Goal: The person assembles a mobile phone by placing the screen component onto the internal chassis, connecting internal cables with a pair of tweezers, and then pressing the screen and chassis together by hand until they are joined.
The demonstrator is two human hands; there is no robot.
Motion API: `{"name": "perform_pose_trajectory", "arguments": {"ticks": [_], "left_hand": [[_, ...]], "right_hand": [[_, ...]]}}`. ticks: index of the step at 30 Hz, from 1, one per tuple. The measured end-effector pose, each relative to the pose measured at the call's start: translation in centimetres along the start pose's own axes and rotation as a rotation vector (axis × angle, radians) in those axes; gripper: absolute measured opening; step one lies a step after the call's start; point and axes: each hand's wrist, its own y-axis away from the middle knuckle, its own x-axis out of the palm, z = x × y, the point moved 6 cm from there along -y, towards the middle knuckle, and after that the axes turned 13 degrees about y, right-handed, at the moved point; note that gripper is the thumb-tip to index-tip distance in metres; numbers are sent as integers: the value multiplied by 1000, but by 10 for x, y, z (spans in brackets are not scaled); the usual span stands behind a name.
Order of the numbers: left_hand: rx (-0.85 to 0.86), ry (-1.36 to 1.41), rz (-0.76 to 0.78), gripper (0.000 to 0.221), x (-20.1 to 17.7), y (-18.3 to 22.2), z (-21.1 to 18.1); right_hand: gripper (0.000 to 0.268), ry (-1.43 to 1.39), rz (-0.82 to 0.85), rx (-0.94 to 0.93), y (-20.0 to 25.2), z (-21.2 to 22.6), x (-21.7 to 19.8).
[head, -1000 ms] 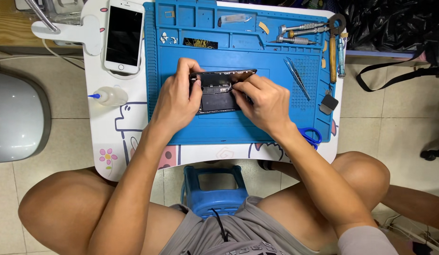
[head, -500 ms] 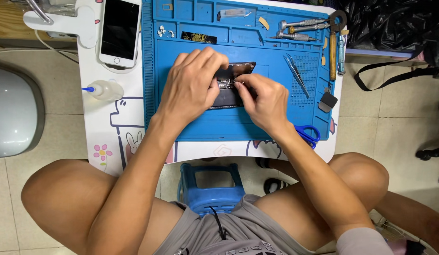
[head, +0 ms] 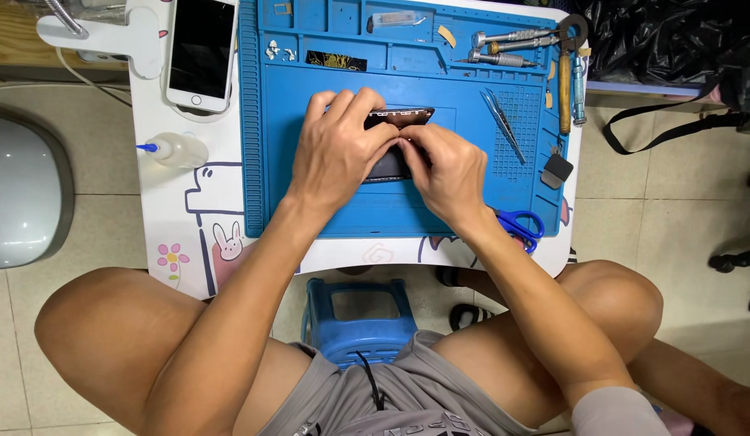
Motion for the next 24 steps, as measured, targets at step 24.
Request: {"name": "perform_pose_trajectory", "arguments": {"ticks": [24], "left_hand": [[104,-136,-271,32,12,15,2]], "right_hand": [[8,242,-65,69,21,-56,-63]]}}
